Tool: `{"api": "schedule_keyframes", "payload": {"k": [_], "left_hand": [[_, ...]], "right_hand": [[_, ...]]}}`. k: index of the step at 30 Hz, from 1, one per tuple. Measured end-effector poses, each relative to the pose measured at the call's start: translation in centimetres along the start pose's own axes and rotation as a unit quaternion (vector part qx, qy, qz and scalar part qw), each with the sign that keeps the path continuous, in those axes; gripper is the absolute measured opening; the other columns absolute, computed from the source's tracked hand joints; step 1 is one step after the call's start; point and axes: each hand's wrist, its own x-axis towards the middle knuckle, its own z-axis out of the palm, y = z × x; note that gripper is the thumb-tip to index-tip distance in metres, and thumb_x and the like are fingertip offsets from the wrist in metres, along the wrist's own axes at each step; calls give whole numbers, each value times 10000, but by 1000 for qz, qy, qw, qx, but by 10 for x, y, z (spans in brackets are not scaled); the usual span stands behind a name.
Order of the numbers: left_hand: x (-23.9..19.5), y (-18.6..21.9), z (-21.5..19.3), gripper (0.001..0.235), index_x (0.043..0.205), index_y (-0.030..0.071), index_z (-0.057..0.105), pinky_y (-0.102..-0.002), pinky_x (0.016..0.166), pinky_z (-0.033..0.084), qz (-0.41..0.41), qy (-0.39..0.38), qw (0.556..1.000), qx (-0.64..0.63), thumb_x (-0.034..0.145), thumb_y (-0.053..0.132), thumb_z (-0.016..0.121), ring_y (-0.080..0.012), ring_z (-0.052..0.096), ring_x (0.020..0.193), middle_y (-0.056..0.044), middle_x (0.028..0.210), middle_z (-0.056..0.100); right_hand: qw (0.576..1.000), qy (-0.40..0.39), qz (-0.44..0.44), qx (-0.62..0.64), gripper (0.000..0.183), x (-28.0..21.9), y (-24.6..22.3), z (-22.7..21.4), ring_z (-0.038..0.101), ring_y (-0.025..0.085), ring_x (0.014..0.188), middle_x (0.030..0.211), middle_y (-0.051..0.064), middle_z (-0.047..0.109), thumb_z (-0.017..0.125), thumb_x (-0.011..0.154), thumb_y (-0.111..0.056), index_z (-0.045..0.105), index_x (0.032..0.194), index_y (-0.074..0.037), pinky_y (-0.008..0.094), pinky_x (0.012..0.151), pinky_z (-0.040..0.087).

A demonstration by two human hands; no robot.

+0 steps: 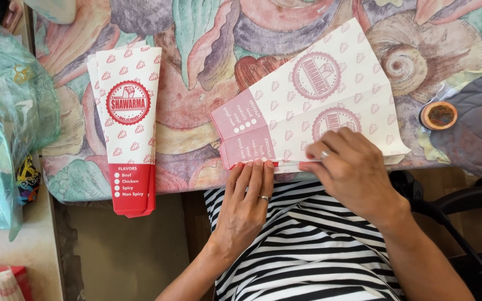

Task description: Folding and taping paper shawarma sleeves to assemble food packaging.

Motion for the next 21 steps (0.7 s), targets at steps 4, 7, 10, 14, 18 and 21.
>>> {"api": "schedule_keyframes", "payload": {"k": [4,7,10,14,18,21], "left_hand": [[-3,2,9,648,1518,74,462,-531,1064,540,-3,-15,1000,22,899,-94,546,-369,606,1160,-258,1332,544],[-2,4,9,543,1581,216,396,-513,1064,500,-1,-23,998,58,1090,311,609,-353,567,1155,-193,1291,550],[-3,5,8,798,1611,242,324,-491,1124,476,-11,-69,993,96,1016,659,655,-325,539,1197,-150,1319,509],[1,7,5,774,1596,279,365,-495,1103,491,-31,-67,994,82,995,660,672,-328,528,1151,-150,1294,507],[8,12,0,873,1573,304,399,-495,1072,510,-39,-72,991,105,891,688,786,-325,545,1084,-165,1247,532],[15,17,0,970,1550,337,395,-513,1031,510,-49,-79,989,115,787,756,824,-348,555,1098,-181,1201,536]], "right_hand": [[992,68,13,106,194,-16,19,-3,532,261,772,873,59,606,769,960,-193,640,899,-61,378,721,438],[977,93,35,190,136,-21,28,2,532,242,759,834,57,610,804,911,-127,698,933,-45,364,718,445],[970,86,38,223,143,-21,33,5,519,210,731,788,33,565,830,884,-118,704,921,-62,336,691,439],[957,77,96,263,158,-19,31,5,566,166,723,777,26,618,867,843,-111,729,904,-65,288,687,474],[975,57,106,186,170,-17,31,9,573,175,717,735,-6,612,887,845,-164,727,858,-108,317,681,471],[987,27,113,114,219,-14,29,8,575,179,699,708,-34,579,899,812,-215,691,829,-149,345,678,471]]}}
